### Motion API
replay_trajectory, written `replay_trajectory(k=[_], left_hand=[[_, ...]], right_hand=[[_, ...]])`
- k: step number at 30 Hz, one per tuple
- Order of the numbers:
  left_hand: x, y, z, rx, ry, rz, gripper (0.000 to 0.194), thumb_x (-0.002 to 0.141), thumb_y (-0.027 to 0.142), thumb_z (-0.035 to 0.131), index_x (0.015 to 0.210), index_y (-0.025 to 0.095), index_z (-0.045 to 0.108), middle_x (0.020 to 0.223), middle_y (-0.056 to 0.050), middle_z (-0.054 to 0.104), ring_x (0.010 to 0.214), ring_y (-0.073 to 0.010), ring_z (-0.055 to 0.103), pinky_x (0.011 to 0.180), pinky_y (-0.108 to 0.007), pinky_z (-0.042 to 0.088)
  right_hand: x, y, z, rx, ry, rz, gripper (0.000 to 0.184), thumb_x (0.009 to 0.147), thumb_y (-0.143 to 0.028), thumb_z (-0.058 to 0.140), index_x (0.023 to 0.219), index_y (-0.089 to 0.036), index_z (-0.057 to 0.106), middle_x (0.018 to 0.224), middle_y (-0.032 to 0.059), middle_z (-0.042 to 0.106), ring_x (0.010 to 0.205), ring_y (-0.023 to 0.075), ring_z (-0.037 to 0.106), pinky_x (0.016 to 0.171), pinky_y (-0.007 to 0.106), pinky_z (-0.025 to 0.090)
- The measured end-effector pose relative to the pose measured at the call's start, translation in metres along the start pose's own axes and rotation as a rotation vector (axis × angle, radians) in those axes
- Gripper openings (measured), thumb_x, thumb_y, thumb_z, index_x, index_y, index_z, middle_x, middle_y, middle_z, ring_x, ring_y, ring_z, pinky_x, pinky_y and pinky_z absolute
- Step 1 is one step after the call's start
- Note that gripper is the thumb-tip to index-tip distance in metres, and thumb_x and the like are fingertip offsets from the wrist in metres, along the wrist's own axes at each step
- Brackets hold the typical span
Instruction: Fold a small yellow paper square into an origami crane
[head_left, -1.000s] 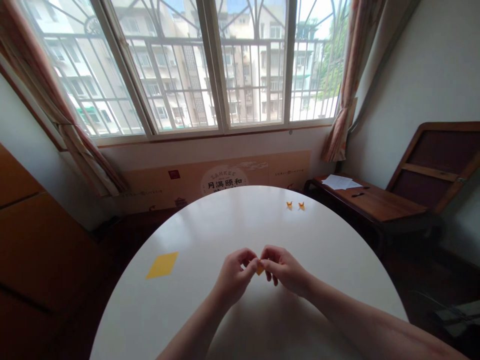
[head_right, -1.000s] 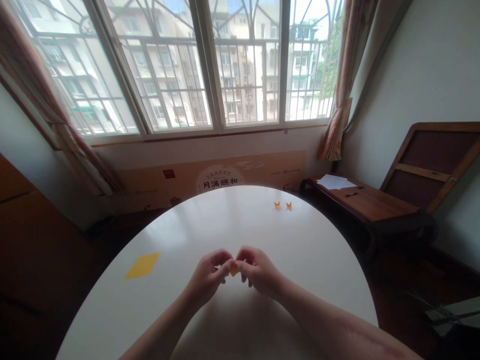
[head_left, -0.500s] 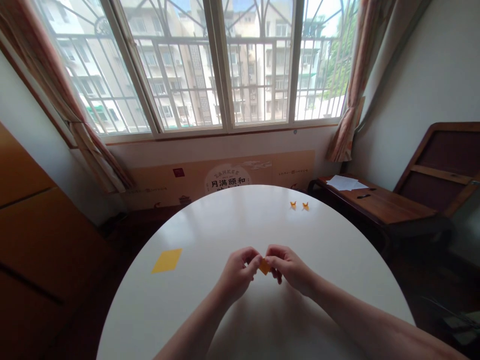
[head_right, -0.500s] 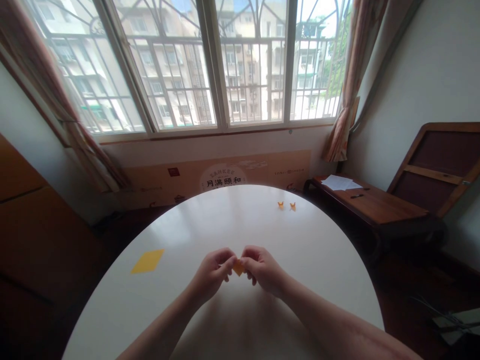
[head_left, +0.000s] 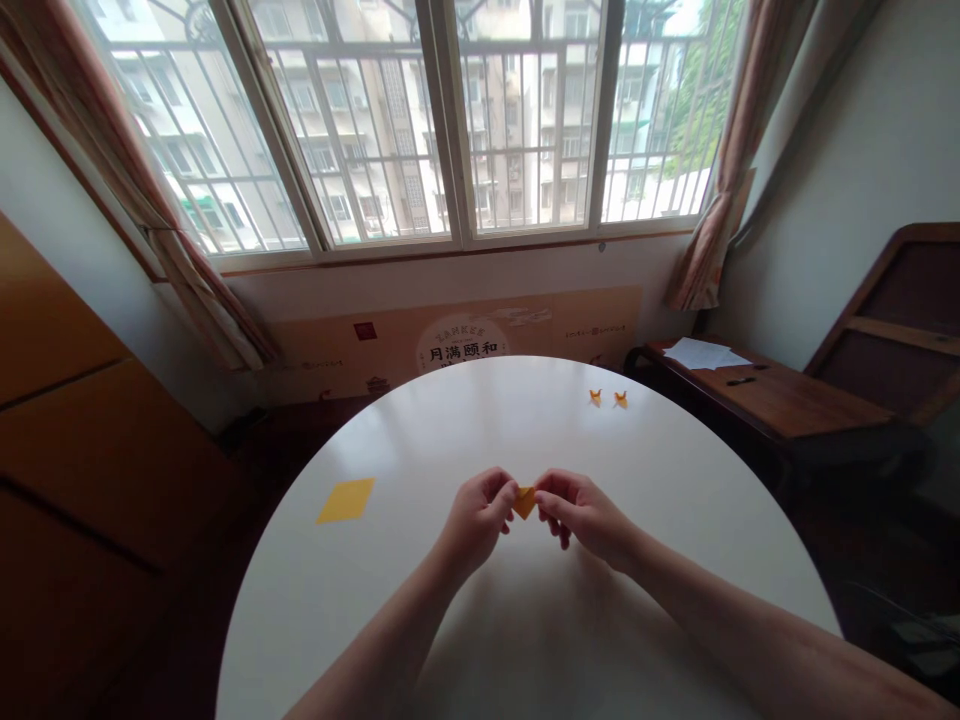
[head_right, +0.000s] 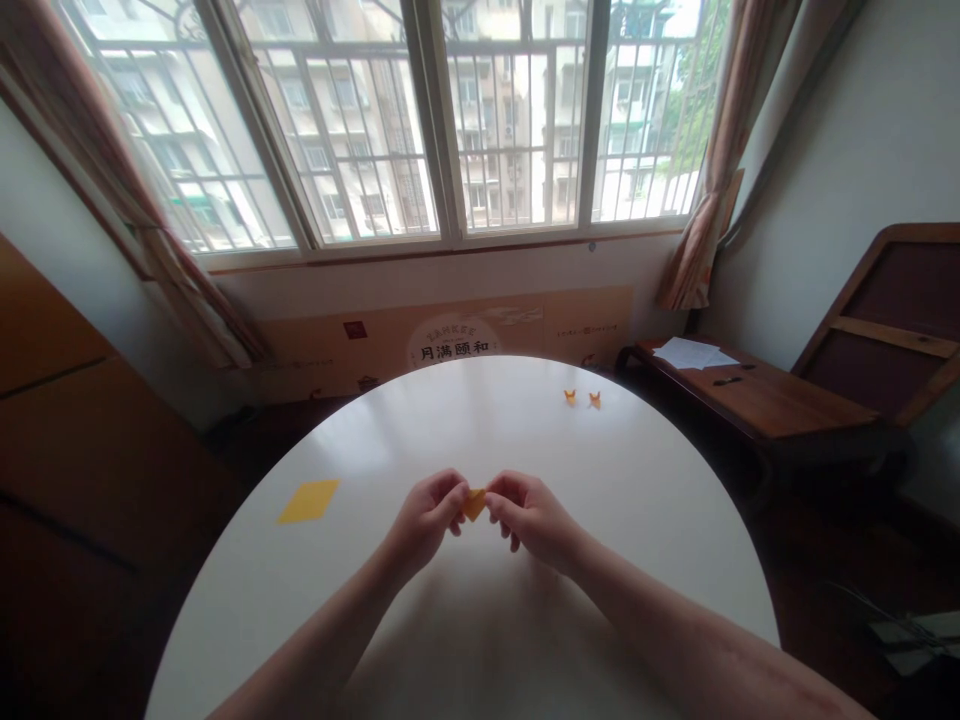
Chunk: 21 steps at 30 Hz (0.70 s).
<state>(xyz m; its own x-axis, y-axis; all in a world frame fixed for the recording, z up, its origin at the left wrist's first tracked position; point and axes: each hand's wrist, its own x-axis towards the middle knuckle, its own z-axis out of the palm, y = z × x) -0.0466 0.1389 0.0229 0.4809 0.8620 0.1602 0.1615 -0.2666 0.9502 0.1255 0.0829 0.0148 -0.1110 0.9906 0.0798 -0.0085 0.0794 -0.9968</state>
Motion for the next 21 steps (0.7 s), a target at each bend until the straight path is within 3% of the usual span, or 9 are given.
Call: replay_trajectory(k=[9, 15, 21], left_hand=[[-0.002, -0.0083, 0.0032, 0.047, -0.049, 0.019, 0.028, 0.089, 0.04, 0.054, 0.076, 0.016, 0.06, 0.061, 0.001, 0.055, 0.053, -0.0118, 0.053, 0.047, -0.022, 0.045], [-0.003, -0.0017, 0.0006, 0.097, -0.062, 0.097, 0.025, 0.087, 0.038, 0.061, 0.096, 0.016, 0.067, 0.078, -0.004, 0.065, 0.065, -0.0151, 0.06, 0.05, -0.022, 0.049], [-0.0031, -0.001, -0.0009, 0.218, -0.019, 0.16, 0.024, 0.087, 0.038, 0.063, 0.081, 0.016, 0.069, 0.08, -0.007, 0.069, 0.067, -0.0155, 0.06, 0.054, -0.023, 0.049]], right_hand=[[0.0014, 0.0036, -0.0005, -0.018, 0.014, 0.031, 0.029, 0.079, -0.044, 0.068, 0.078, -0.017, 0.059, 0.063, -0.003, 0.054, 0.052, 0.0105, 0.052, 0.039, 0.019, 0.04], [0.0012, -0.001, -0.0002, -0.018, 0.041, 0.043, 0.026, 0.081, -0.043, 0.063, 0.078, -0.017, 0.059, 0.06, -0.0037, 0.052, 0.05, 0.0098, 0.051, 0.039, 0.019, 0.04], [0.0004, 0.0018, 0.0, -0.045, 0.023, 0.02, 0.024, 0.083, -0.04, 0.061, 0.076, -0.018, 0.058, 0.061, -0.0033, 0.053, 0.05, 0.0101, 0.051, 0.04, 0.02, 0.04]])
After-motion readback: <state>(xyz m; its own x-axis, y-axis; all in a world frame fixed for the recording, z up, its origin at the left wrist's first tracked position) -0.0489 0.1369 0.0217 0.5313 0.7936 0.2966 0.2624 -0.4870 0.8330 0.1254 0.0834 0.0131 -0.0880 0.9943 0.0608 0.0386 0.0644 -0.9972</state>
